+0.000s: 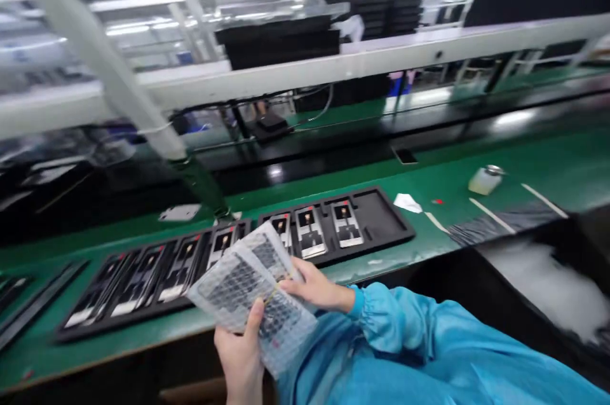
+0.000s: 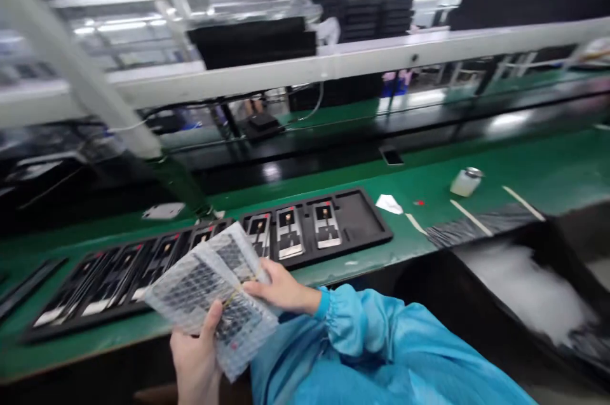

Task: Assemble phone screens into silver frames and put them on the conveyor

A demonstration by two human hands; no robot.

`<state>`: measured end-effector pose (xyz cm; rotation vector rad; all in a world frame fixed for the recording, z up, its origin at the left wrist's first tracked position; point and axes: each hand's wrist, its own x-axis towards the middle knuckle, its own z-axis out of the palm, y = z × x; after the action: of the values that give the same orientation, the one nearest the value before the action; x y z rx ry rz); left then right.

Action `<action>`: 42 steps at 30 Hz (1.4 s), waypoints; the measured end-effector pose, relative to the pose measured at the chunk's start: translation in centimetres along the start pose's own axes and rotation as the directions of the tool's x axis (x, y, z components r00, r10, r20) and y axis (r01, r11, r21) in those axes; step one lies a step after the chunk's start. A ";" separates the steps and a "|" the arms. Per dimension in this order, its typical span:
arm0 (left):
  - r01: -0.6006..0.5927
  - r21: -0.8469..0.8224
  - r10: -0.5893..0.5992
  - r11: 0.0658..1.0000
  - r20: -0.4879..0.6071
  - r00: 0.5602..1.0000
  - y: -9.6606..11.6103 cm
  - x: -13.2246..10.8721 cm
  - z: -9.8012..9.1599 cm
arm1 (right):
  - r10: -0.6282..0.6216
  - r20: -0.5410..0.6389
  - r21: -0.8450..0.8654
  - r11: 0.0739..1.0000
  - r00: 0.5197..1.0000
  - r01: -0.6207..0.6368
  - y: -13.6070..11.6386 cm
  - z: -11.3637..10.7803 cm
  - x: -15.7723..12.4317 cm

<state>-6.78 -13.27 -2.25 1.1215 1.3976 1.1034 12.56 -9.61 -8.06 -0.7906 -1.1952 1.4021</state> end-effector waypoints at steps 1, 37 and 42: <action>-0.034 -0.026 0.035 0.999 0.023 0.999 0.9 1.3 1.8 | -0.052 -0.110 -0.023 0.998 0.993 0.050 -1.3 -2.0 -0.8; -0.078 -0.258 0.188 0.963 0.438 0.879 6.6 8.7 31.3 | -0.583 -0.143 -0.987 0.140 0.800 -0.075 -13.2 -18.2 -8.0; -0.110 -0.310 0.214 0.945 0.326 0.921 6.0 9.2 31.2 | -0.295 0.058 -0.996 0.046 0.954 0.075 -14.8 -17.9 -6.9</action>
<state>24.00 -1.19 -0.64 1.1700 0.8428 1.1124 35.13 -13.33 0.09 -1.5766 -2.0403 -0.0369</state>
